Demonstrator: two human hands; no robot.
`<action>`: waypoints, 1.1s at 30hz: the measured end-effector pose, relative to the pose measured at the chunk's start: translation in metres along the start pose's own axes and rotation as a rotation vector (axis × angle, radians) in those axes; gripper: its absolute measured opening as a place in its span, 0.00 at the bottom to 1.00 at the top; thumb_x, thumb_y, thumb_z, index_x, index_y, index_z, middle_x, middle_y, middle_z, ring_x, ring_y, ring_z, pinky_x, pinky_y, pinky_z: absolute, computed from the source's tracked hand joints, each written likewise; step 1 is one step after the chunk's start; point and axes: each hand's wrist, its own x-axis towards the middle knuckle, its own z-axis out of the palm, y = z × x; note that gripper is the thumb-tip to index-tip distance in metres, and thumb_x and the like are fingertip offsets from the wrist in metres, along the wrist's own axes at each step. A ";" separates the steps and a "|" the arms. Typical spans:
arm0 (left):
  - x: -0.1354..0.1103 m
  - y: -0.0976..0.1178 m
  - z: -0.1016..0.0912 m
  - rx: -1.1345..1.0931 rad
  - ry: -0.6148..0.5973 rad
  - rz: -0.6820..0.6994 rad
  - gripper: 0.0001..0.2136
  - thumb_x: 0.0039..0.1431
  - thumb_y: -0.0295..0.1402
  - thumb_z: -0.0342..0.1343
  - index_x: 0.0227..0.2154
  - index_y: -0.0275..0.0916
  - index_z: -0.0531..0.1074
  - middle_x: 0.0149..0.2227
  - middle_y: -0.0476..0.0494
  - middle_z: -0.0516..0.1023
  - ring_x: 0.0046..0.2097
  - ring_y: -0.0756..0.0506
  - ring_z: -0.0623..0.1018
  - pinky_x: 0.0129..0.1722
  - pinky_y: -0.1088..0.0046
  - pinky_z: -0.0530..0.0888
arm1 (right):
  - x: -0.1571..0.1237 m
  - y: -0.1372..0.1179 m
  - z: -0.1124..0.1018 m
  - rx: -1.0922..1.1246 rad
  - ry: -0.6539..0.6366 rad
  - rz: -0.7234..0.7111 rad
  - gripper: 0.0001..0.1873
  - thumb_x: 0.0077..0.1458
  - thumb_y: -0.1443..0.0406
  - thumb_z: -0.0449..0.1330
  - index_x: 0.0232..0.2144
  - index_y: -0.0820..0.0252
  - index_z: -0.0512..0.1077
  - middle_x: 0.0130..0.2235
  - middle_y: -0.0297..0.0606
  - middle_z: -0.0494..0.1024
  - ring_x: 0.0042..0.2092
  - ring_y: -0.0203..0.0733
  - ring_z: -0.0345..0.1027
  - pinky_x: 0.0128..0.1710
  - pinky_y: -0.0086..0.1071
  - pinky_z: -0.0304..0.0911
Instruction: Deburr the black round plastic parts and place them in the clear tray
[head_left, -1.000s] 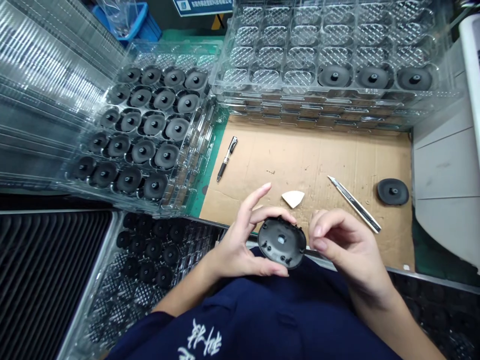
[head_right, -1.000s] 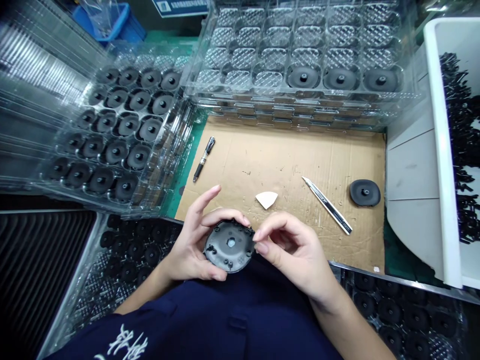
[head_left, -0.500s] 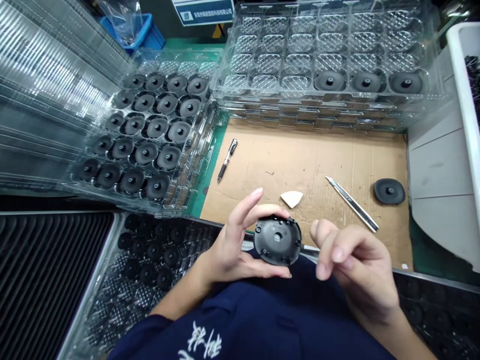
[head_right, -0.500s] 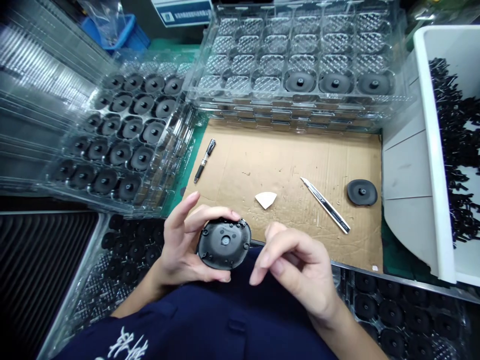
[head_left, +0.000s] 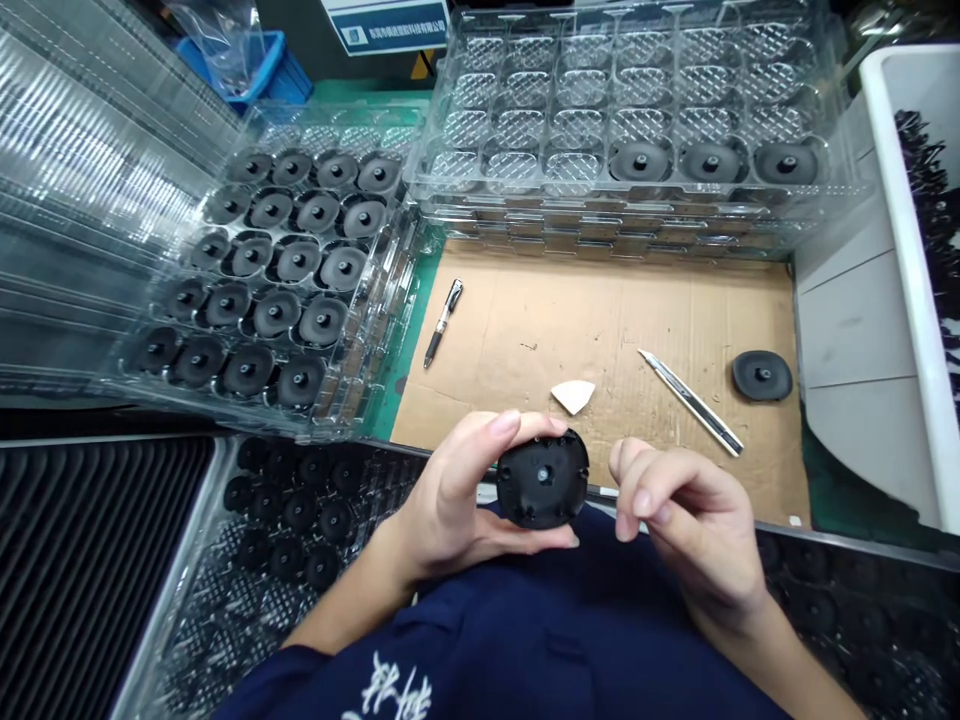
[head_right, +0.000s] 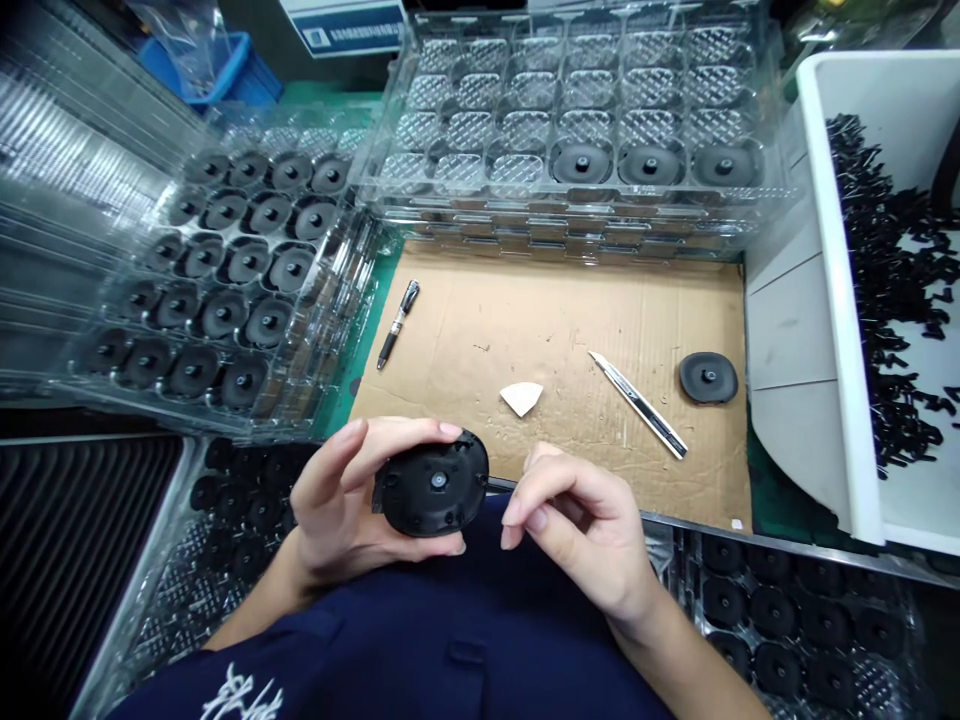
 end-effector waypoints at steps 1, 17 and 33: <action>0.000 0.000 0.000 0.023 0.001 0.015 0.55 0.35 0.37 0.71 0.63 0.41 0.41 0.49 0.36 0.72 0.46 0.42 0.75 0.46 0.64 0.73 | 0.000 0.000 0.000 0.007 0.004 0.001 0.05 0.56 0.67 0.55 0.33 0.54 0.72 0.23 0.34 0.73 0.28 0.38 0.61 0.32 0.35 0.53; 0.005 0.005 0.000 0.097 0.004 0.060 0.54 0.35 0.36 0.71 0.63 0.41 0.42 0.48 0.35 0.73 0.45 0.43 0.76 0.44 0.64 0.73 | 0.002 0.005 0.001 -0.126 0.076 -0.250 0.07 0.56 0.69 0.55 0.34 0.56 0.72 0.31 0.36 0.78 0.29 0.38 0.67 0.34 0.38 0.55; 0.011 0.021 0.041 -0.486 0.115 -0.804 0.30 0.53 0.40 0.59 0.58 0.47 0.57 0.49 0.48 0.72 0.54 0.47 0.70 0.51 0.80 0.69 | -0.010 0.004 -0.023 -0.956 0.062 -0.318 0.21 0.59 0.54 0.54 0.50 0.59 0.68 0.31 0.32 0.76 0.34 0.33 0.65 0.42 0.34 0.52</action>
